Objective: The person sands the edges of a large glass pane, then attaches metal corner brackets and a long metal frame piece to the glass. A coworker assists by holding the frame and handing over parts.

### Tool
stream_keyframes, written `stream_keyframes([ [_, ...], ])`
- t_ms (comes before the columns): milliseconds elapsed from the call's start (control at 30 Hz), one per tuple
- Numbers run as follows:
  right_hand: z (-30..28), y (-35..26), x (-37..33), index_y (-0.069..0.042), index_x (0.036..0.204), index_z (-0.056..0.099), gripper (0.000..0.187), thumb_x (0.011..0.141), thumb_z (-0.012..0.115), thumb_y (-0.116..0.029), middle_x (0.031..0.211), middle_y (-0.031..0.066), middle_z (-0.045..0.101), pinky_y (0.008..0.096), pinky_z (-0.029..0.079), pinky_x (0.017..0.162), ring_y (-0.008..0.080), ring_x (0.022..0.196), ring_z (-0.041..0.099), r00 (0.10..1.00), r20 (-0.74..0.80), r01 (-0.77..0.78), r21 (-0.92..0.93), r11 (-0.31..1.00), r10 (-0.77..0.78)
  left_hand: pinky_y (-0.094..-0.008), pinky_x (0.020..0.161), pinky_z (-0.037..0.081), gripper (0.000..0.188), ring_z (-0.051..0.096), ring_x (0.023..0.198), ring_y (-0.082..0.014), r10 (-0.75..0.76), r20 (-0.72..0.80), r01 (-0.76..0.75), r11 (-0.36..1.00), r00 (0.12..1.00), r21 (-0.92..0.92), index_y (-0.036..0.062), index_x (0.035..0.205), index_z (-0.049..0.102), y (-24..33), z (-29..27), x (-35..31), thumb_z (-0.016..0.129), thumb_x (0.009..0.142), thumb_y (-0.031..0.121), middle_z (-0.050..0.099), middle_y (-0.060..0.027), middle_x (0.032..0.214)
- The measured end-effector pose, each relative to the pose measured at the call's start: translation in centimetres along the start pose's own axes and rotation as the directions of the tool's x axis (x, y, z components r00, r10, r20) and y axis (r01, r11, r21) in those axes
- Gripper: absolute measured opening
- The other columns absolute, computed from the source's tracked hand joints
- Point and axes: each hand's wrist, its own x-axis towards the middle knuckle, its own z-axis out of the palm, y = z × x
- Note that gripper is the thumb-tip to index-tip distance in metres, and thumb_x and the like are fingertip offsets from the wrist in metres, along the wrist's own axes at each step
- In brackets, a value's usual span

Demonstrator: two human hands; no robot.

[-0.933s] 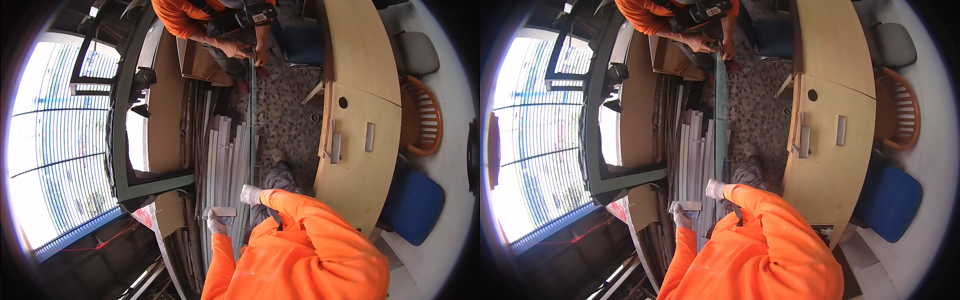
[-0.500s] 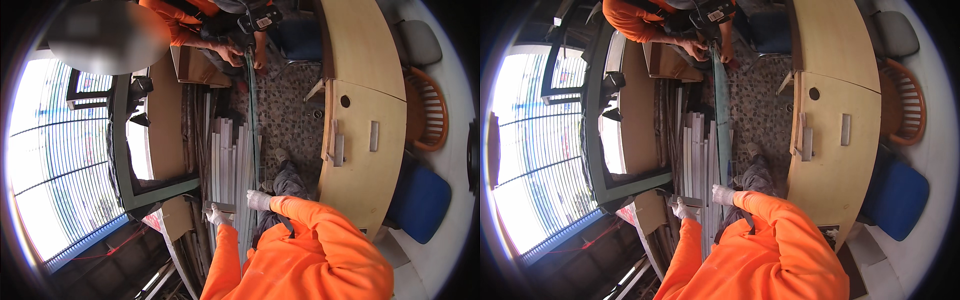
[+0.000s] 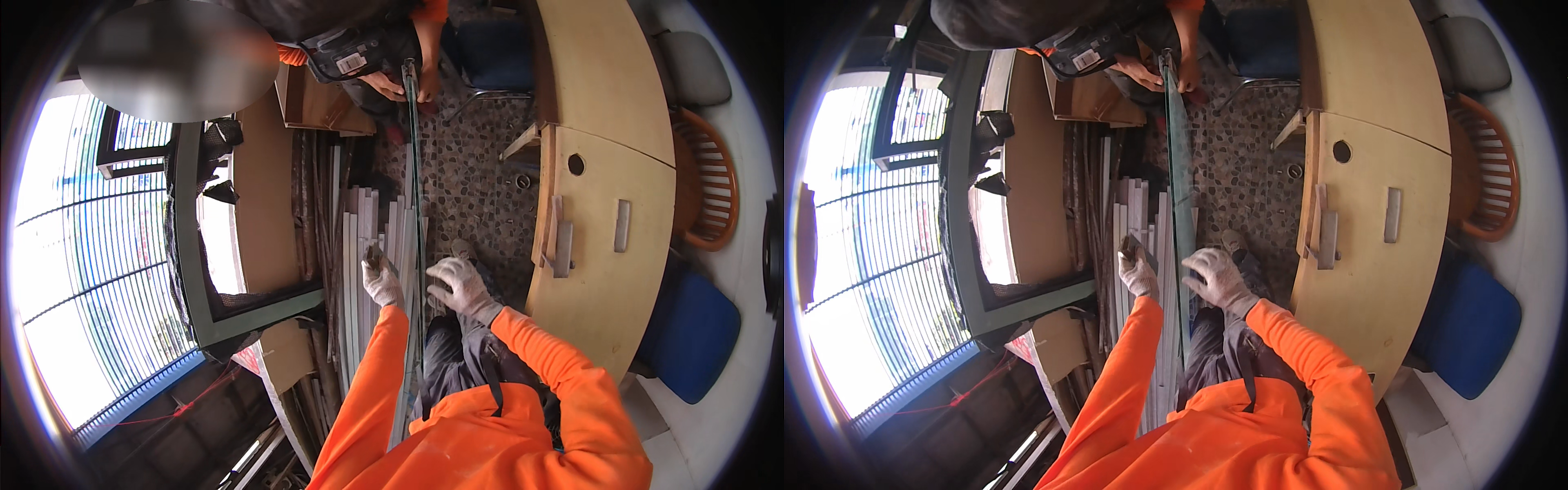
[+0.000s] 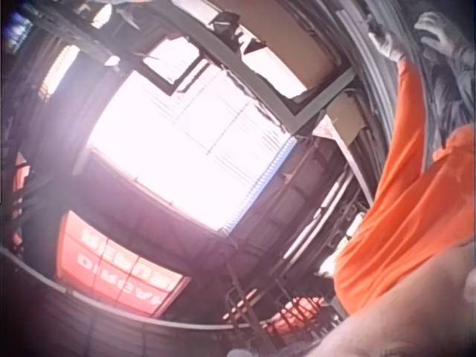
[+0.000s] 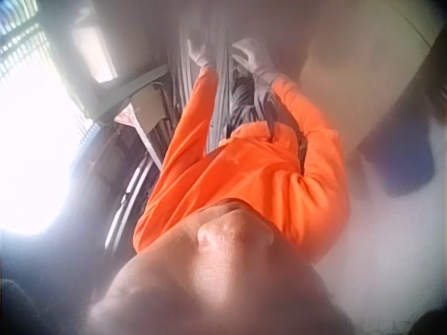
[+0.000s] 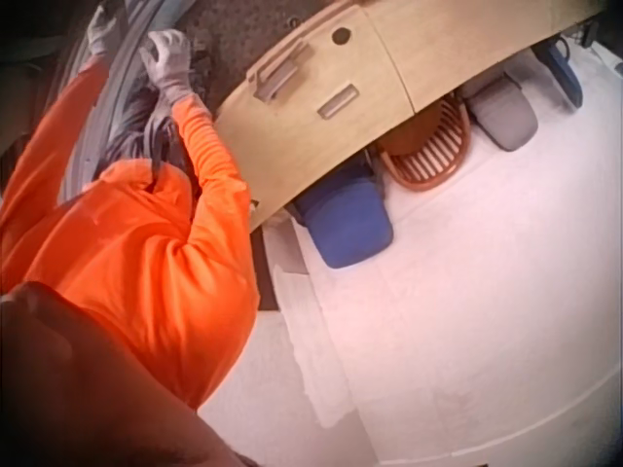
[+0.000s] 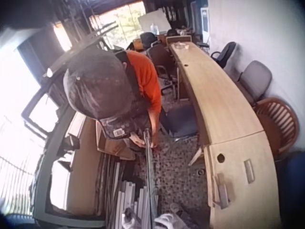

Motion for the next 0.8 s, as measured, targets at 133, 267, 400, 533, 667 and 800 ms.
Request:
stream_keyframes([
  [133, -1.9, 3.2, 4.9, -0.004, 0.125, 0.070, 0.040, 0.093, 0.078, -0.028, 0.115, 0.0108, 0.073, 0.0399, 0.055, 0.098, 0.0282, 0.110, 0.069, 0.910, -0.102, -0.382, 0.175, 0.908, 0.402, -0.0312, 0.105, 0.050, 0.035, 0.064, 0.119, -0.0170, 0.067, 0.048, -0.060, 0.989, 0.997, -0.134, 0.0014, 0.140, 0.058, 3.0, 5.9, 0.9, 0.058, 0.106, 0.003, 0.068, -0.0077, 0.130],
  [267, -1.4, 5.3, 9.7, -0.002, 0.137, 0.063, 0.050, 0.098, 0.075, -0.032, 0.127, 0.0144, 0.071, 0.0396, 0.053, 0.105, 0.0266, 0.119, 0.068, 0.829, -0.037, -0.449, 0.550, 0.704, 0.558, -0.0310, 0.108, 0.049, 0.038, 0.062, 0.124, -0.0167, 0.078, 0.030, -0.076, 0.995, 0.997, -0.063, 0.0022, 0.144, 0.055, 4.2, 9.3, 1.4, 0.057, 0.106, 0.002, 0.066, -0.0084, 0.135],
  [400, -0.5, 6.3, 15.1, -0.001, 0.152, 0.046, 0.070, 0.101, 0.070, -0.042, 0.146, 0.0249, 0.058, 0.0425, 0.048, 0.113, 0.0335, 0.135, 0.059, 0.876, -0.042, -0.363, 0.596, 0.716, 0.480, -0.0286, 0.098, 0.052, 0.034, 0.067, 0.109, -0.0150, 0.066, -0.032, -0.068, 0.995, 0.997, -0.077, 0.0041, 0.139, 0.062, 5.3, 12.2, 0.4, 0.058, 0.105, 0.004, 0.070, -0.0071, 0.123],
  [533, 0.4, 7.6, 18.8, 0.002, 0.155, 0.040, 0.075, 0.102, 0.068, -0.042, 0.155, 0.0262, 0.049, 0.0446, 0.047, 0.115, 0.0366, 0.142, 0.052, 0.899, -0.030, -0.351, 0.546, 0.760, 0.437, -0.0332, 0.103, 0.051, 0.037, 0.066, 0.118, -0.0209, 0.138, -0.032, -0.131, 0.978, 0.990, 0.163, -0.0001, 0.141, 0.059, 5.2, 13.2, -0.6, 0.061, 0.105, 0.009, 0.069, -0.0127, 0.131],
  [667, 1.3, 9.4, 21.4, 0.000, 0.154, 0.043, 0.073, 0.102, 0.066, -0.046, 0.151, 0.0261, 0.054, 0.0449, 0.049, 0.111, 0.0385, 0.137, 0.057, 0.895, -0.132, -0.317, 0.482, 0.817, 0.426, -0.0354, 0.104, 0.050, 0.037, 0.066, 0.117, -0.0220, 0.181, -0.043, -0.166, 0.959, 0.983, 0.228, -0.0001, 0.140, 0.059, 3.9, 13.8, -0.8, 0.062, 0.104, 0.010, 0.070, -0.0128, 0.127],
  [800, 1.8, 10.7, 22.2, -0.001, 0.155, 0.043, 0.071, 0.103, 0.065, -0.044, 0.152, 0.0242, 0.054, 0.0430, 0.049, 0.112, 0.0374, 0.137, 0.058, 0.874, -0.148, -0.356, 0.454, 0.817, 0.463, -0.0345, 0.104, 0.050, 0.036, 0.065, 0.119, -0.0217, 0.125, 0.033, -0.129, 0.972, 0.992, 0.197, 0.0011, 0.140, 0.059, 4.1, 13.9, -0.7, 0.061, 0.105, 0.006, 0.068, -0.0125, 0.129],
])
